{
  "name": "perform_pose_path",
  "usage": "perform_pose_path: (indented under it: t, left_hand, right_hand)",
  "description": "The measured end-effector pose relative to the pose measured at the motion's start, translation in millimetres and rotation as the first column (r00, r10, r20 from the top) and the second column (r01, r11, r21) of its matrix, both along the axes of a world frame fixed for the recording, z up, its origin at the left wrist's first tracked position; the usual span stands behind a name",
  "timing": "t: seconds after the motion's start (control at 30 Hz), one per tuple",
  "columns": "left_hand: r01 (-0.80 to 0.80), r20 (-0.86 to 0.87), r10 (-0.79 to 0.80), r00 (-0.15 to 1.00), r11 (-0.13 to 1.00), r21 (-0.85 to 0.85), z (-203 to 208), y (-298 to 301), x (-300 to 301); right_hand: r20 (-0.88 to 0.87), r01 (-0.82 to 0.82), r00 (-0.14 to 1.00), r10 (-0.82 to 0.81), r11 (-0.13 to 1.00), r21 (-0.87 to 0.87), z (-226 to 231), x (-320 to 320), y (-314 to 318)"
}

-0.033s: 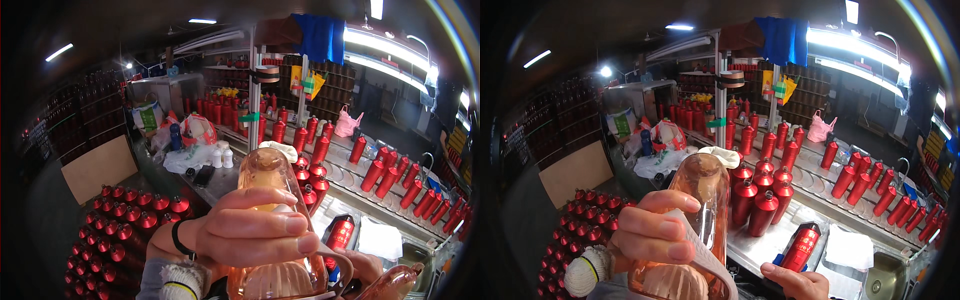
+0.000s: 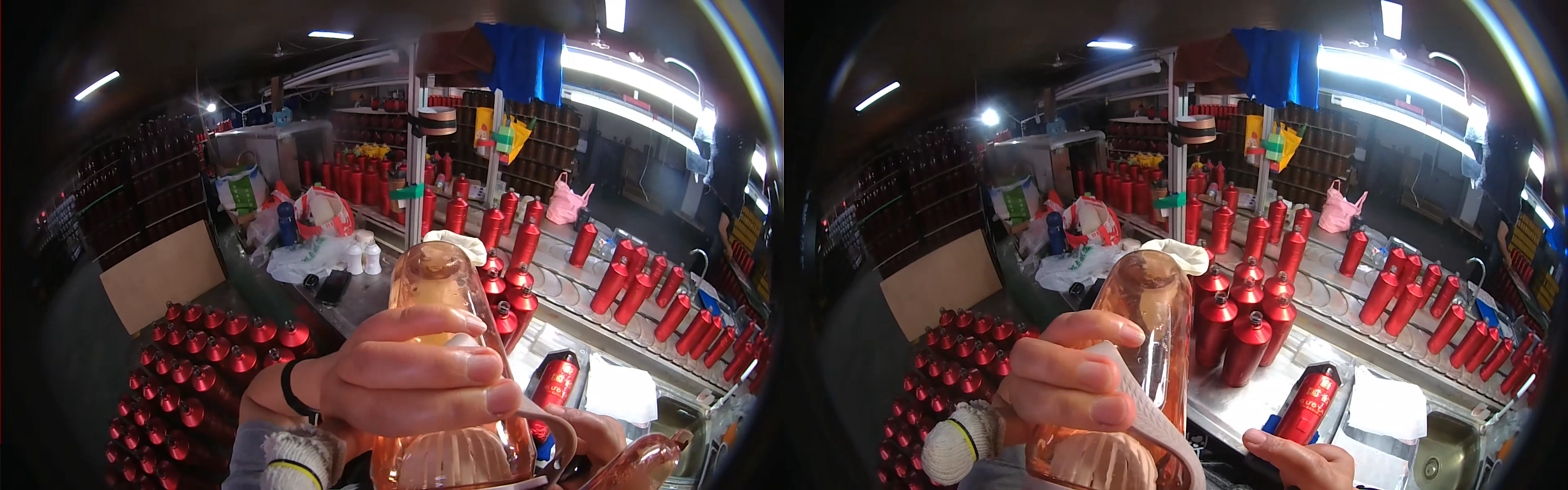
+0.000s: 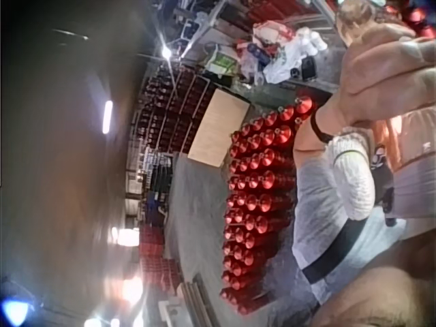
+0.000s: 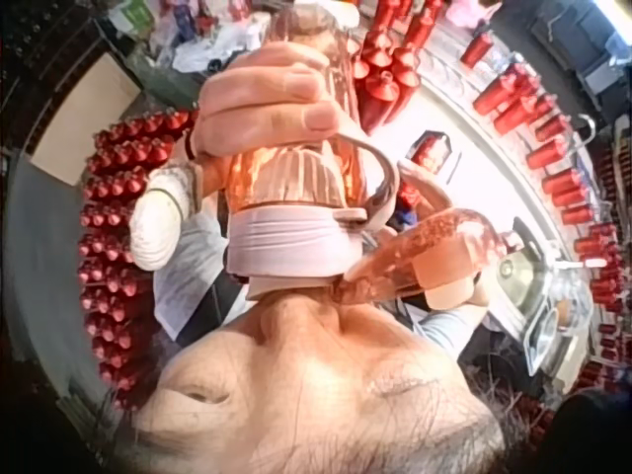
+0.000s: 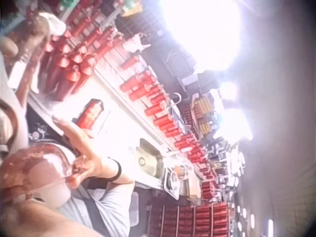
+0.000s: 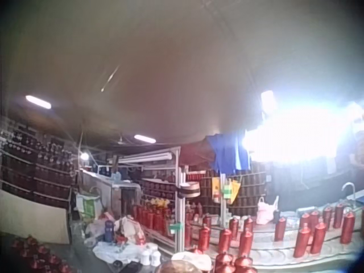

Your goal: Apply adhesive labels to red bottles and clean them with a cloth.

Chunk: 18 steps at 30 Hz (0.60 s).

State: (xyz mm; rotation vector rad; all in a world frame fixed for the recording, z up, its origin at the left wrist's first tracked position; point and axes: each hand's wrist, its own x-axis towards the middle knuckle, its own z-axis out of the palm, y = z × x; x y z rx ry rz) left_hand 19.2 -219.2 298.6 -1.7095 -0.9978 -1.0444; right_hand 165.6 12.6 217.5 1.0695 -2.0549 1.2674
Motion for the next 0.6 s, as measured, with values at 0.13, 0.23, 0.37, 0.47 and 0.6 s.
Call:
perform_pose_path:
  t: [0.13,0.23,0.37,0.47,0.6]
  left_hand:
    - [-0.003,0.001,0.003,1.000,1.000,-0.015,0,0,0]
    - [0.003,0.008,-0.003,1.000,1.000,0.026,-6,8,-6]
    - [0.035,0.032,-0.035,0.999,0.999,0.015,-4,4,7]
    - [0.015,0.028,-0.016,0.999,1.000,0.025,-6,2,3]
    - [0.045,0.035,-0.047,0.998,0.998,0.054,-7,9,0]
  right_hand:
    - [-0.109,-0.019,0.994,0.018,1.000,-0.002,-4,-3,-1]
    - [-0.184,-0.032,0.983,0.030,0.999,-0.007,-7,-9,0]
    - [-0.309,-0.033,0.950,0.029,0.999,-0.007,-8,9,-8]
    - [-0.082,0.058,0.996,-0.041,0.974,0.218,-8,24,8]
    - [-0.026,0.014,1.000,-0.010,0.990,0.143,12,26,-5]
